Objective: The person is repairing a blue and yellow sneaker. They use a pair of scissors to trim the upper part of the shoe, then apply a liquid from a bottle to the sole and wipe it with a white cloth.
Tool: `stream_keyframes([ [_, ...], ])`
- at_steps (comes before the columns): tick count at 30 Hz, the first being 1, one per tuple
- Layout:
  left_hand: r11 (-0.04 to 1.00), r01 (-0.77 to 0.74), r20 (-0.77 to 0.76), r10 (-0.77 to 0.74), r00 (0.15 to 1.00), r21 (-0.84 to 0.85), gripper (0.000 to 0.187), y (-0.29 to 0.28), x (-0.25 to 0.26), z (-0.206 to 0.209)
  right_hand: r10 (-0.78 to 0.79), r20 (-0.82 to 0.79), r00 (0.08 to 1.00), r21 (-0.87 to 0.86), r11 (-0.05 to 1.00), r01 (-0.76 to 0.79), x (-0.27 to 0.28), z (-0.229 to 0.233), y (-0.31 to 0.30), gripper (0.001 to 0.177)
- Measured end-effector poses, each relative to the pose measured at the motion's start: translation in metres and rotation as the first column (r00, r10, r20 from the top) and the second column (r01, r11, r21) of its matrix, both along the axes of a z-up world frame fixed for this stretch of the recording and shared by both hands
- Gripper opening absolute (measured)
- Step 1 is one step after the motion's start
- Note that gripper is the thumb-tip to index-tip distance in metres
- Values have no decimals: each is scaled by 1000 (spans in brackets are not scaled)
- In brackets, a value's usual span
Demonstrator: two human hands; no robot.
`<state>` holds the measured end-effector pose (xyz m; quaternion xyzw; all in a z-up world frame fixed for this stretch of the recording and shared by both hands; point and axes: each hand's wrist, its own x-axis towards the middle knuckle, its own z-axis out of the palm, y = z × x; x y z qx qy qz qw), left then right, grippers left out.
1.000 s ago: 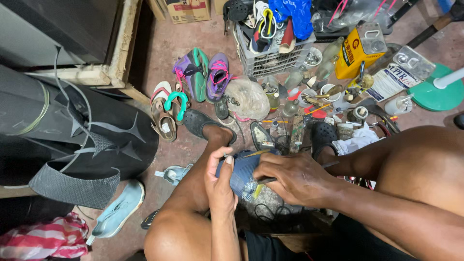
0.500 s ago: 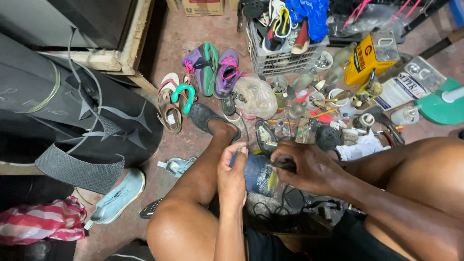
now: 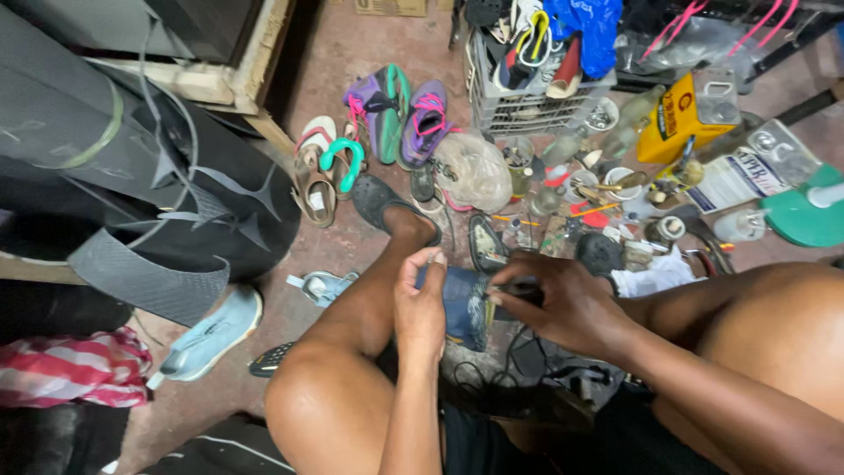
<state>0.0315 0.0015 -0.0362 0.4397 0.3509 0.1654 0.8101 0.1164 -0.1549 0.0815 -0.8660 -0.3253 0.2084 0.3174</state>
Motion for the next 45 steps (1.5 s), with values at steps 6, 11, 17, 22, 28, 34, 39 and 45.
stream_keyframes([
  [6,975,-12,-91,33,995,223,23,-1,1,4,253,274,928,139,944,-299,-6,-17,-1,28],
  [11,927,-16,-83,51,995,374,24,-5,1,9,244,335,910,32,962,-270,-9,-20,1,25],
  [17,969,5,-205,47,978,246,28,-10,-1,19,341,423,840,-92,938,-335,-12,-20,0,34],
  [22,921,14,-182,62,981,390,27,-5,0,20,113,146,983,-24,994,-111,-1,-27,9,20],
  [28,986,0,-161,27,987,166,29,-4,-1,19,60,38,997,40,997,-62,11,-20,6,17],
  [34,953,-23,-155,73,985,302,28,-11,1,19,204,219,954,61,973,-222,-5,-17,-1,30],
  [39,979,26,-247,25,969,204,32,-11,1,16,361,428,828,-108,931,-350,-3,-22,-5,41],
  [45,959,11,-172,40,984,283,33,-17,0,10,335,441,833,-130,942,-310,-5,-23,-2,30],
])
